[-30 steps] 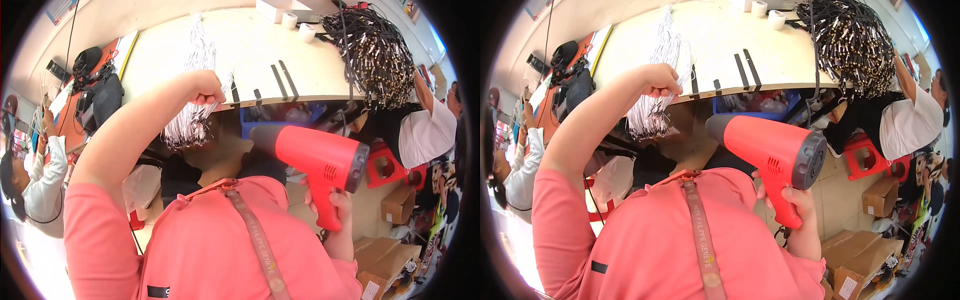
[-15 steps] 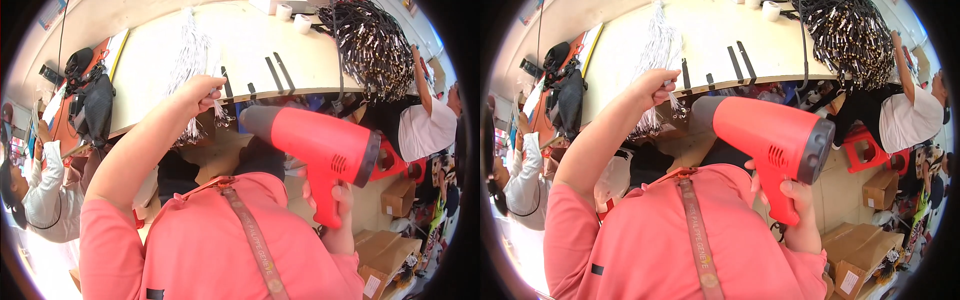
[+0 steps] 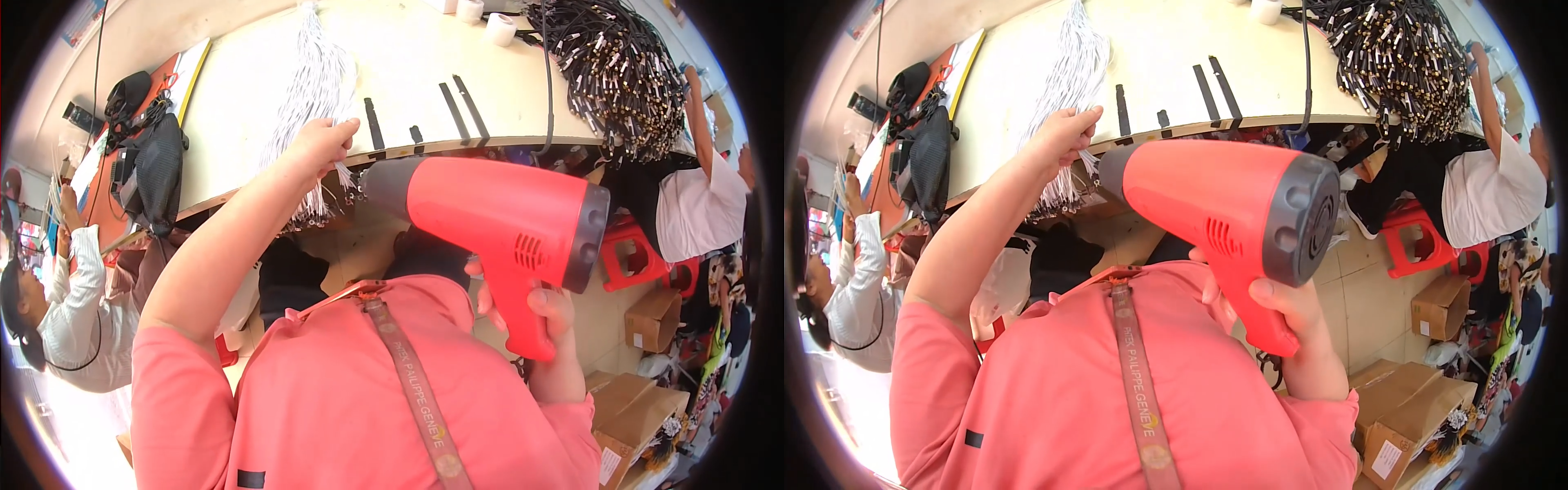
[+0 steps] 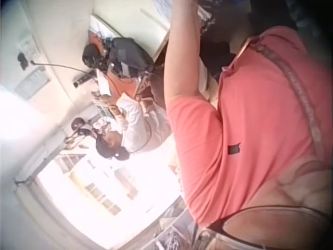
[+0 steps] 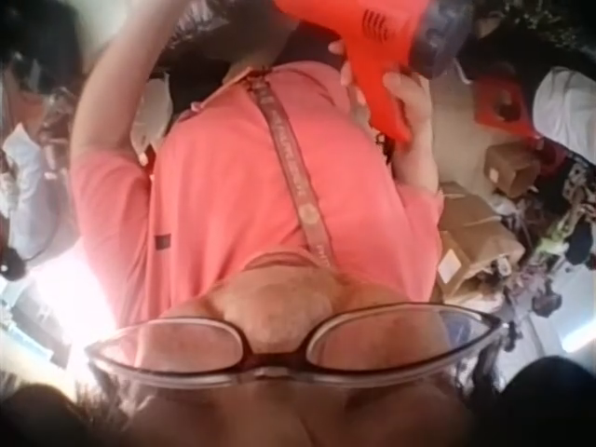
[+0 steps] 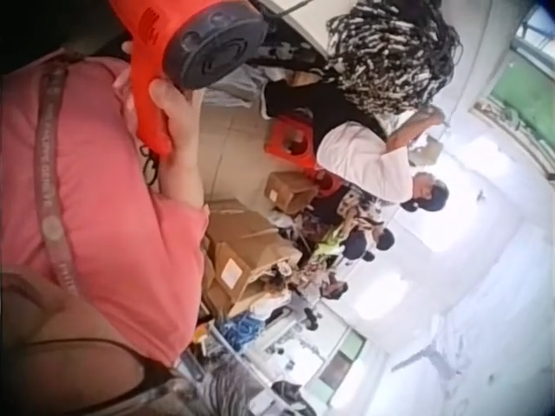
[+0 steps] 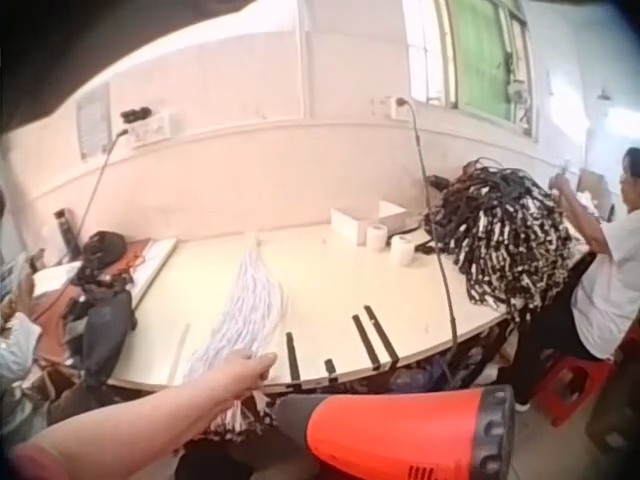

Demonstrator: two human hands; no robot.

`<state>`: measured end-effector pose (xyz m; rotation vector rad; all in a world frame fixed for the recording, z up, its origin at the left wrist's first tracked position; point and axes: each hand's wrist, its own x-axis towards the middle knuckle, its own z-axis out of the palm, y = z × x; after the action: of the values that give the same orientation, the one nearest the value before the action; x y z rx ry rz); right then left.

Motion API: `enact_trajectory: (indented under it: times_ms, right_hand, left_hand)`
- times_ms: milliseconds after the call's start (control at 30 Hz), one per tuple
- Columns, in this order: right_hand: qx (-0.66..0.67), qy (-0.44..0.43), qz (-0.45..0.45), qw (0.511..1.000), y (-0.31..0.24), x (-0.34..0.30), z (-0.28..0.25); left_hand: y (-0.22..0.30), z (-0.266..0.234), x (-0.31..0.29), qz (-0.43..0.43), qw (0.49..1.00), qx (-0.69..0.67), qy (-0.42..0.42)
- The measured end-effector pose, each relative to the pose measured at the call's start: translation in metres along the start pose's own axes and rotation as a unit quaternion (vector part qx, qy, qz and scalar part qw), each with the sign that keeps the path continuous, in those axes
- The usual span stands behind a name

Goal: Applying heat using a heat gun to a bundle of white wires on a workbench to process or shrink them.

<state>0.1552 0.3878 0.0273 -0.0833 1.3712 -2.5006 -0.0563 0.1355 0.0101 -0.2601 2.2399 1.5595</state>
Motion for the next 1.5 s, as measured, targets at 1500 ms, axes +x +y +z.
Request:
enact_trajectory:
  times_ms: [1500]
  right_hand:
    - [-0.025,0.082,-0.039,0.996,-0.007,0.004,-0.001]
  left_hand:
    - [0.022,-0.034,0.011,0.019,0.958,0.188,-0.217]
